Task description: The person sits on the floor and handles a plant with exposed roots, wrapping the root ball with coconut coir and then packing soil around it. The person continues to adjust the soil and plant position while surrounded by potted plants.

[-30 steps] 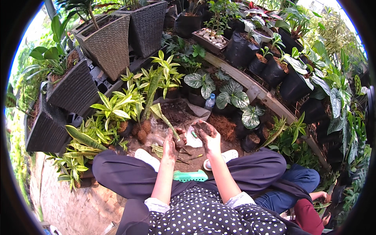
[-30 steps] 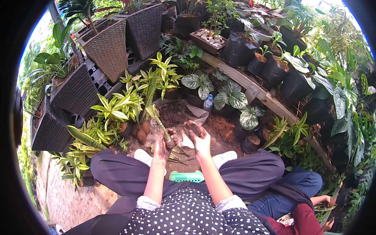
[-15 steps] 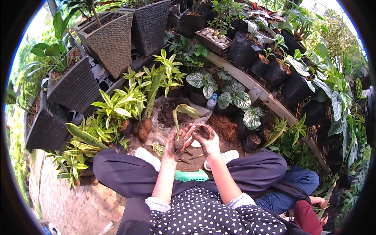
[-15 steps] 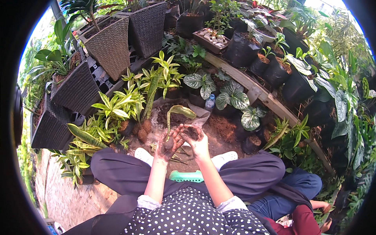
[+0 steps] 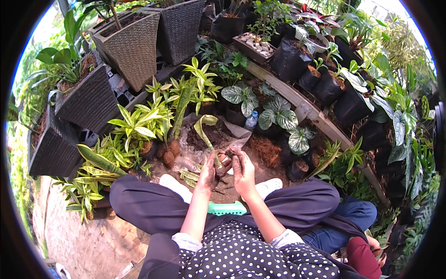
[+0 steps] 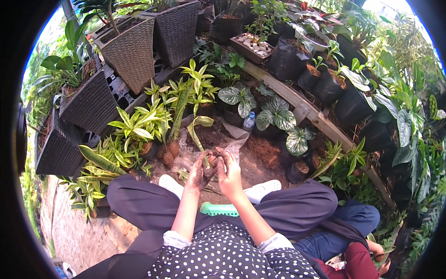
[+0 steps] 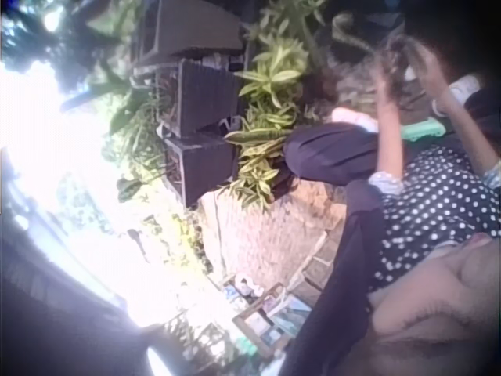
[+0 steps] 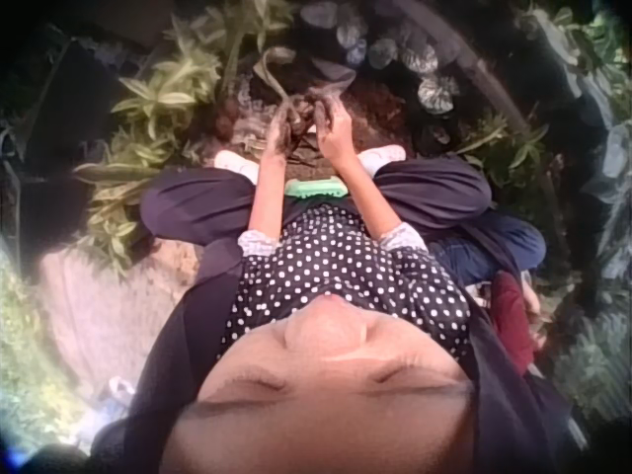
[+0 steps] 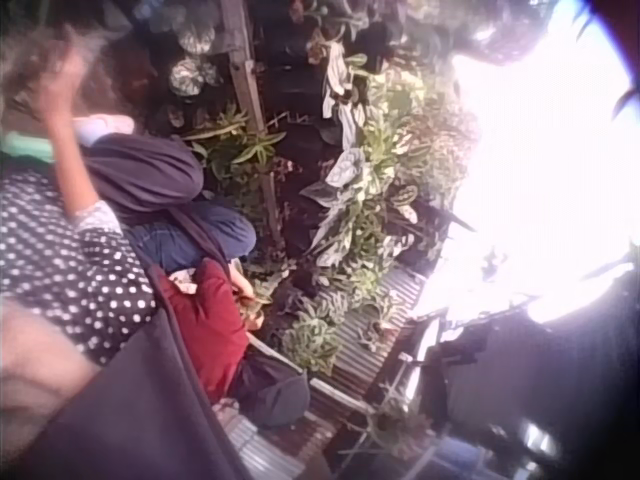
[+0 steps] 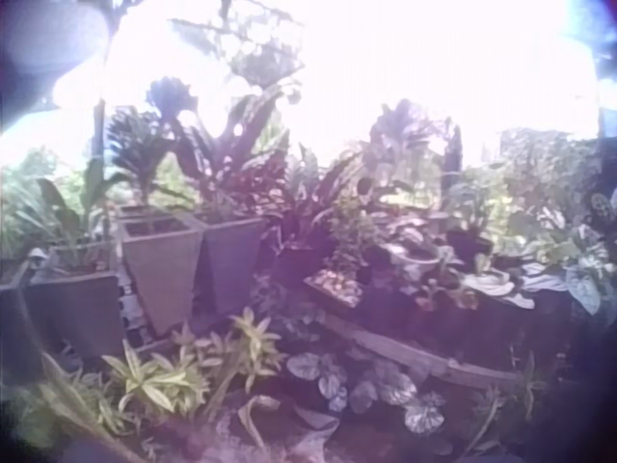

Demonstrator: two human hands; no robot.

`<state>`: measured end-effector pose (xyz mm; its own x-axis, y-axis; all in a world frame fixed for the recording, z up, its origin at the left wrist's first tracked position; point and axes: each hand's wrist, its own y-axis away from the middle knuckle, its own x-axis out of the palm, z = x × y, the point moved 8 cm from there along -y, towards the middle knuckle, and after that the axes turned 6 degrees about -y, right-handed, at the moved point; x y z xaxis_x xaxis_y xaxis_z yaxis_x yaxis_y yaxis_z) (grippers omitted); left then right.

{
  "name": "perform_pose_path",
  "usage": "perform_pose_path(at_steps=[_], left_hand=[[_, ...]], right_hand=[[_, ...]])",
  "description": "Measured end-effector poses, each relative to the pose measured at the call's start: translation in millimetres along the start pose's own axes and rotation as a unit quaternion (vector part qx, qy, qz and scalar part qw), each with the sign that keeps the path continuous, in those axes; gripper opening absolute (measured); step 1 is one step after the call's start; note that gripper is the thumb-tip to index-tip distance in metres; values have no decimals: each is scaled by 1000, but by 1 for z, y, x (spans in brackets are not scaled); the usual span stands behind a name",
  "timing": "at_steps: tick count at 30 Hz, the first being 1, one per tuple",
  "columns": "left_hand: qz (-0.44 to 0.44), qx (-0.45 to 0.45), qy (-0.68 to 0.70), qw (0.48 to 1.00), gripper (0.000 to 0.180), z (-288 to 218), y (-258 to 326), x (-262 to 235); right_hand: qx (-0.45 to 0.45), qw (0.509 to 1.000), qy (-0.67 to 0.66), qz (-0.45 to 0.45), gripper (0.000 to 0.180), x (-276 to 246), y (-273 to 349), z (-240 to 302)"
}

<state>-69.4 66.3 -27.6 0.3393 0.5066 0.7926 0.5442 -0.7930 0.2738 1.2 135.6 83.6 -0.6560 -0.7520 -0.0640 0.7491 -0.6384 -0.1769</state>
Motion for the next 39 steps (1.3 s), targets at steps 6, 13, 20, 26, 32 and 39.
perform_pose_path(at_steps=[6, 13, 20, 26, 32, 39], left_hand=[[-14, 40, -6, 999, 36, 11, -13, -15], [131, 47, 109, 984, 48, 9, -27, -9], [15, 57, 34, 998, 43, 5, -37, -17], [73, 71, 104, 989, 34, -14, -38, 9], [58, 92, 105, 988, 40, -17, -33, 11], [116, 82, 38, 989, 48, -11, -27, 12]], right_hand=[[-110, 969, 213, 53, 34, 33, 12, 3], [-151, 934, 307, 106, 47, 48, 17, -19], [-59, 980, 76, 174, 60, 42, 0, -13], [-10, 974, 70, 216, 48, 35, -15, -18], [-110, 918, 311, 221, 51, 51, -2, 3], [14, 964, 64, 256, 56, 36, -9, -20]])
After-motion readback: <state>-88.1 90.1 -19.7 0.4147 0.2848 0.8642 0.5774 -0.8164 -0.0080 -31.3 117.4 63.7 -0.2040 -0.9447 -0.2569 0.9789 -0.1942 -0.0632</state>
